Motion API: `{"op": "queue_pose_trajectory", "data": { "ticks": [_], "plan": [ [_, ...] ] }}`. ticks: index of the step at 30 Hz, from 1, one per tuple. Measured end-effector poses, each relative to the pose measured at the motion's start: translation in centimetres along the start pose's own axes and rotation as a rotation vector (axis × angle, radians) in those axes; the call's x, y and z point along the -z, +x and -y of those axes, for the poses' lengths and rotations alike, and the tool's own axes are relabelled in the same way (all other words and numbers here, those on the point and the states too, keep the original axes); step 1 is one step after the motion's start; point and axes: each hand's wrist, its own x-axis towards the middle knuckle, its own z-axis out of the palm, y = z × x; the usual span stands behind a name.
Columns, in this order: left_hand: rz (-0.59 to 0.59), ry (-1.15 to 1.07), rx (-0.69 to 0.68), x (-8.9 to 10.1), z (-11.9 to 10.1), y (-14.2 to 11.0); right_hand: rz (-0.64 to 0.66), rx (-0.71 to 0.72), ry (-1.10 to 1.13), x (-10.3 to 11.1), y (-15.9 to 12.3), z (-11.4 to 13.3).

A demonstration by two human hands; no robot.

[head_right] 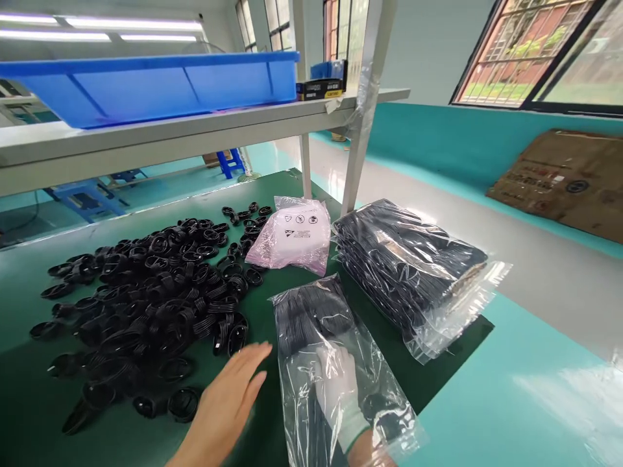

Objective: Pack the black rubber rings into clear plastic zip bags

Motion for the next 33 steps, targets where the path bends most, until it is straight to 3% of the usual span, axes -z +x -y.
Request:
{"op": "queue_pose_trajectory", "data": {
  "ticks": [3,5,7,10,14,16,17,20,21,23,25,28,31,33],
  "plan": [
    [-0.095,0.322,-0.450,0.1,-1.1,6.4,0.041,-0.031,-0.012,-0.1,0.3,-0.7],
    [-0.065,0.441,-0.620,-0.9,-1.7,9.6,0.037,-0.028,-0.014,-0.5,0.4,-1.0],
    [-0.037,0.505,-0.695,-2.2,-1.9,11.5,0.020,0.001,-0.031,-1.0,0.3,-1.3],
    [-0.034,0.541,-0.699,-3.6,-1.9,12.7,0.013,0.056,-0.060,-1.7,0.3,-1.7],
    [0.012,0.492,-0.691,-3.2,-2.4,13.2,0.062,0.011,-0.092,-1.6,0.6,-1.6],
    [-0.022,0.401,-0.630,-2.0,-2.3,12.4,0.095,-0.002,-0.077,-1.2,0.6,-1.7],
    [-0.100,0.335,-0.526,-1.4,-1.9,11.5,0.108,0.006,-0.063,-0.8,0.4,-1.9],
    [-0.359,0.074,0.039,-0.9,0.3,7.3,0.131,0.070,-0.049,0.4,-0.9,-3.1],
    [-0.355,-0.026,0.217,-1.4,1.1,5.8,0.136,0.097,-0.067,0.8,-1.5,-3.8],
    [-0.241,-0.221,0.403,-3.3,2.2,3.3,0.139,0.162,-0.119,1.3,-2.8,-5.3],
    [-0.186,-0.336,0.425,-5.7,2.1,2.2,0.136,0.224,-0.159,1.3,-4.0,-7.0],
    [-0.234,-0.297,0.353,-8.2,0.5,2.7,0.139,0.264,-0.180,0.7,-5.3,-9.0],
    [-0.279,-0.213,0.331,-8.4,-0.7,2.7,0.215,0.235,-0.140,0.9,-6.0,-10.5],
    [-0.314,-0.207,0.345,-7.7,-0.1,1.3,0.314,0.191,-0.074,2.5,-6.3,-11.0]
  ]
}}
